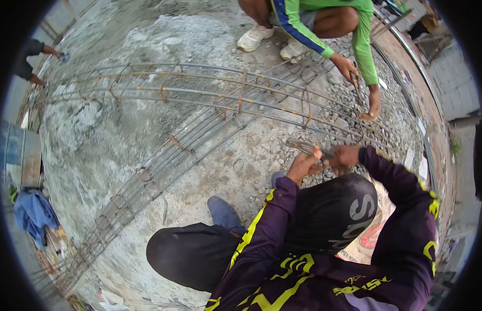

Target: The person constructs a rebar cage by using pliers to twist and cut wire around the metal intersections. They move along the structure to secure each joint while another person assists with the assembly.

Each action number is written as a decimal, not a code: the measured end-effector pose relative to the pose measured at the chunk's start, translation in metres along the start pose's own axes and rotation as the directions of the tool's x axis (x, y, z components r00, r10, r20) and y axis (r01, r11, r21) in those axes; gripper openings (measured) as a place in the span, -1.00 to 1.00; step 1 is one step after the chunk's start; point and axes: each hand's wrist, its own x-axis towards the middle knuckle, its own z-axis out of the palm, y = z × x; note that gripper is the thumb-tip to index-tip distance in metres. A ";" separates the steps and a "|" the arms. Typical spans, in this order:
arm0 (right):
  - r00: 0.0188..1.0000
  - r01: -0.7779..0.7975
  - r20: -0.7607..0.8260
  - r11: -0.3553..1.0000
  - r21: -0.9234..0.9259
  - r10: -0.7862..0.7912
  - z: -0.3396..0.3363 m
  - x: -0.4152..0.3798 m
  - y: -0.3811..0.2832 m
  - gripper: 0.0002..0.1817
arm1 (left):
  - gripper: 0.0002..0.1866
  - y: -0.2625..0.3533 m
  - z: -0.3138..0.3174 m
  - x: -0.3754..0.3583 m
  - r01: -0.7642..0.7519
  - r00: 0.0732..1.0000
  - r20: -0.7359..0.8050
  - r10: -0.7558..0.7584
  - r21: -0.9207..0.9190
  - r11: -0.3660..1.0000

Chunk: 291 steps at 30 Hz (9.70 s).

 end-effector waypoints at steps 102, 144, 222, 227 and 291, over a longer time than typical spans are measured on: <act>0.979 0.105 0.069 0.761 0.640 -0.193 0.060 0.125 -0.095 -0.82 | -0.69 0.077 -0.078 -0.005 -0.423 0.660 -0.639 0.396 0.120 0.898; 0.604 -0.756 -0.390 -0.345 -0.556 -0.695 0.047 0.005 -0.305 -0.41 | -0.44 0.167 -0.008 -0.008 -0.282 0.661 -0.043 0.750 -0.939 0.195; 0.844 -0.256 -0.380 0.339 -0.905 -0.378 -0.008 -0.005 -0.238 -0.43 | -0.36 0.142 0.003 -0.009 -0.618 0.786 -0.365 0.499 -0.502 0.605; 0.794 -0.364 -0.449 0.271 -0.891 -0.410 0.002 0.002 -0.238 -0.25 | -0.39 0.144 -0.004 -0.012 -0.579 0.809 -0.325 0.490 -0.582 0.570; 0.864 0.341 0.084 0.700 0.627 -0.496 0.052 0.087 -0.122 -0.53 | -0.62 0.156 -0.094 -0.041 -0.427 0.495 -0.664 0.560 0.376 0.823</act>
